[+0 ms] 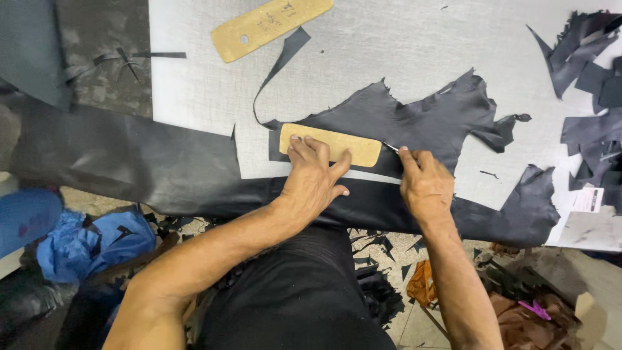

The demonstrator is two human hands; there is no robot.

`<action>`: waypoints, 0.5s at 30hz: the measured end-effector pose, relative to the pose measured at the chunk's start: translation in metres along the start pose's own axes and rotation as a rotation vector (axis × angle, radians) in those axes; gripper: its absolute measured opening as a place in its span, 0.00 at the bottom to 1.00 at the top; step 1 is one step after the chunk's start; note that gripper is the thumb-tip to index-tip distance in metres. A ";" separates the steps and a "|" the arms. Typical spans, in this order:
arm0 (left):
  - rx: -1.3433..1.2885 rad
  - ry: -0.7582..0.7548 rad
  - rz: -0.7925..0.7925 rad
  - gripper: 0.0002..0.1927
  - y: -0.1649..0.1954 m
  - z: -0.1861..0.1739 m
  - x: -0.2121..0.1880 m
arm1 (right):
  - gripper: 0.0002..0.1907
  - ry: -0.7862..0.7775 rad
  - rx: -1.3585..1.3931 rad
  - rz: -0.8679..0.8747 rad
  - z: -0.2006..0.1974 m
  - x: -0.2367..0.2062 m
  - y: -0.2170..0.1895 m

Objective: The person uses a utility knife and a wooden template to cut black leather pieces on a worktable. They repeatedly position the template, cut along its edges, remove the cut pieces, and stack them. A second person is visible at a nearby table handling brown leather.

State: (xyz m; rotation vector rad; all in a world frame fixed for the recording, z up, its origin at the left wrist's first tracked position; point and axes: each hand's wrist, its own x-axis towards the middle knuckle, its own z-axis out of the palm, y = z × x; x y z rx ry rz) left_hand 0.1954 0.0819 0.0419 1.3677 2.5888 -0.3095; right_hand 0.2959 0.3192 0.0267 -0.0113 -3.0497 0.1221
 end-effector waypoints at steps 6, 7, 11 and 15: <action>0.218 -0.043 0.074 0.40 0.002 -0.007 0.018 | 0.11 0.031 0.368 0.338 0.008 0.000 -0.050; 0.238 -0.022 0.085 0.39 0.002 -0.007 0.018 | 0.10 0.060 0.404 0.399 0.012 0.000 -0.059; 0.321 -0.013 0.231 0.36 -0.005 -0.006 0.017 | 0.08 0.083 0.428 0.545 0.012 -0.025 -0.091; -0.108 -0.057 0.311 0.31 -0.033 -0.002 0.042 | 0.10 0.000 0.395 0.578 -0.009 -0.049 -0.102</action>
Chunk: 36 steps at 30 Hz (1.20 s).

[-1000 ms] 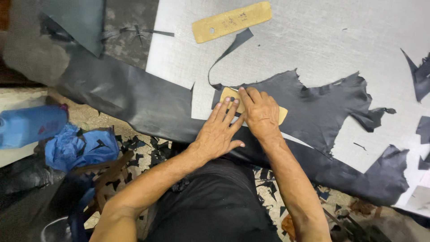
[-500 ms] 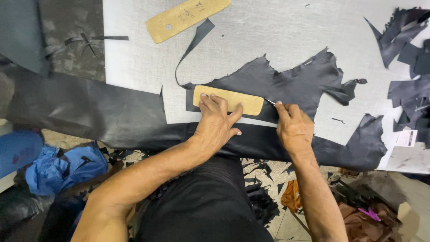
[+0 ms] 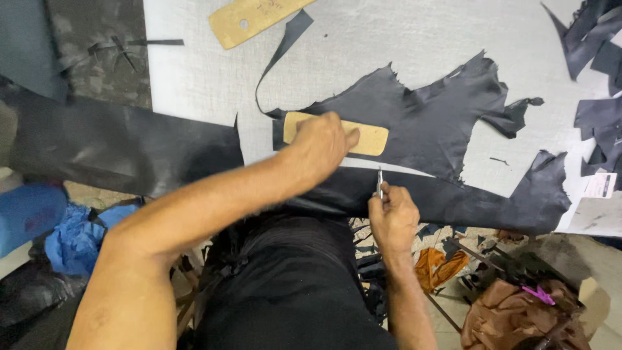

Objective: The person uses a utility knife and a wooden template to cut black leather pieces on a worktable. They repeatedly position the template, cut along its edges, remove the cut pieces, and stack them. A second person is visible at a nearby table handling brown leather.

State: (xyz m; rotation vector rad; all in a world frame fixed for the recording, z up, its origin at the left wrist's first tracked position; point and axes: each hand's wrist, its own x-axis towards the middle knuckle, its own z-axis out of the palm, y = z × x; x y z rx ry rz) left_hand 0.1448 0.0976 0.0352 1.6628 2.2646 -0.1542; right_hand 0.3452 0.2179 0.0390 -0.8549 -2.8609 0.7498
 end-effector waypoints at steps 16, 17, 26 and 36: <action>-0.244 -0.223 0.171 0.12 -0.066 -0.002 0.056 | 0.08 -0.037 0.356 -0.096 0.118 0.066 -0.117; -0.276 -0.241 0.135 0.14 -0.066 0.000 0.058 | 0.07 -0.026 0.340 -0.151 0.116 0.062 -0.117; -0.097 -0.164 0.222 0.16 -0.048 0.005 0.044 | 0.11 -0.379 0.338 -0.079 0.047 -0.007 -0.100; -0.020 -0.183 0.211 0.35 -0.042 0.011 0.021 | 0.12 -0.075 0.222 -0.360 0.016 0.006 -0.047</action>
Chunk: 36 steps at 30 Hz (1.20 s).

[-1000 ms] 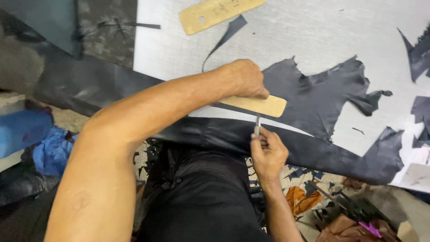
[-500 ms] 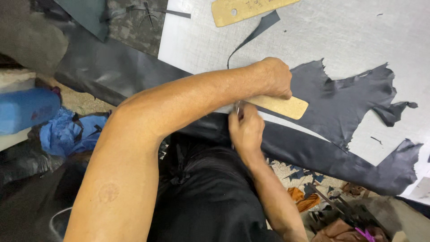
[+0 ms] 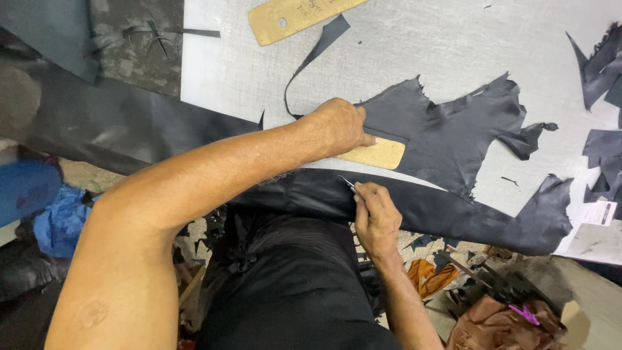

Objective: The person uses a utility knife and a wooden template to cut black leather pieces on a worktable. They repeatedly position the template, cut along its edges, remove the cut pieces, and stack them. A second person is visible at a nearby table handling brown leather.

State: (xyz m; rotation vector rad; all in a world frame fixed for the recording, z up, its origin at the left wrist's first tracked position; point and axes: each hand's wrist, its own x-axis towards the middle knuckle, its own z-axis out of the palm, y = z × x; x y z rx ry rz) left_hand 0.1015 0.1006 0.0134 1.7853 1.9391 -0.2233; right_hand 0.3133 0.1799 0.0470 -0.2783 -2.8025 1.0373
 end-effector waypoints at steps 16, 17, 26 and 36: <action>0.002 -0.072 -0.038 0.32 0.002 -0.011 -0.008 | 0.18 -0.256 -0.358 -0.442 0.028 0.056 0.023; -0.006 -0.062 -0.045 0.30 0.003 -0.011 -0.009 | 0.21 -0.280 -0.367 -0.442 0.015 0.055 0.032; -0.211 0.276 -0.200 0.31 0.018 -0.001 -0.025 | 0.14 -0.099 -0.576 -0.328 -0.072 0.007 0.105; -0.189 0.837 -0.661 0.11 -0.009 0.001 -0.074 | 0.12 -0.078 -0.365 -0.508 -0.025 0.059 0.097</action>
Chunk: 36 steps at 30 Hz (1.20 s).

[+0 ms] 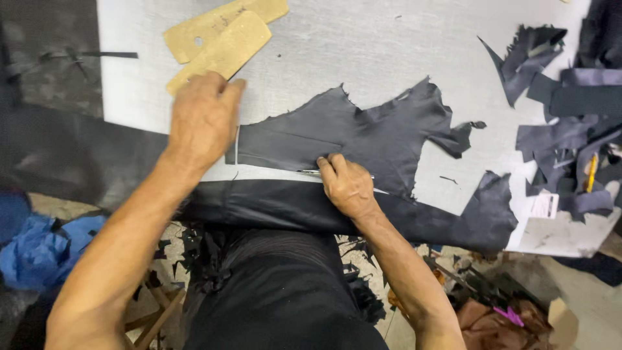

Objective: The person uses a utility knife and a wooden template to cut black leather pieces on a worktable. They repeatedly position the template, cut along its edges, remove the cut pieces, and stack them. A second person is visible at a nearby table handling brown leather.

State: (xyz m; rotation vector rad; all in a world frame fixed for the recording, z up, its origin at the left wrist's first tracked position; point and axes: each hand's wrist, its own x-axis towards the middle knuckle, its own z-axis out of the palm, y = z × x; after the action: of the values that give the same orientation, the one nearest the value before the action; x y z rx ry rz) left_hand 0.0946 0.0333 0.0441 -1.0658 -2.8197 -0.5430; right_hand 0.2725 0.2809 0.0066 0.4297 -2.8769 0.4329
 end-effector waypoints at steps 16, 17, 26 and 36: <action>-0.165 -0.009 -0.335 0.18 0.075 0.059 0.015 | 0.07 0.141 -0.517 0.306 -0.164 -0.065 0.268; -0.163 -0.044 -0.363 0.18 0.081 0.060 0.017 | 0.08 0.204 -0.523 0.327 -0.167 -0.058 0.271; -0.173 0.042 -0.367 0.19 0.106 0.067 0.027 | 0.23 -0.001 0.127 0.470 -0.080 0.009 0.203; -0.782 -0.362 -0.455 0.12 0.097 -0.039 0.005 | 0.18 -0.484 1.121 0.760 -0.134 -0.059 0.145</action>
State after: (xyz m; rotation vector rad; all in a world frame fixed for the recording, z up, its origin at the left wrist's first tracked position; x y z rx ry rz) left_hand 0.1527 0.0899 0.1107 -0.5929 -3.2444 -1.7626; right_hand 0.3030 0.4705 0.0812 -0.5559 -2.7872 2.3381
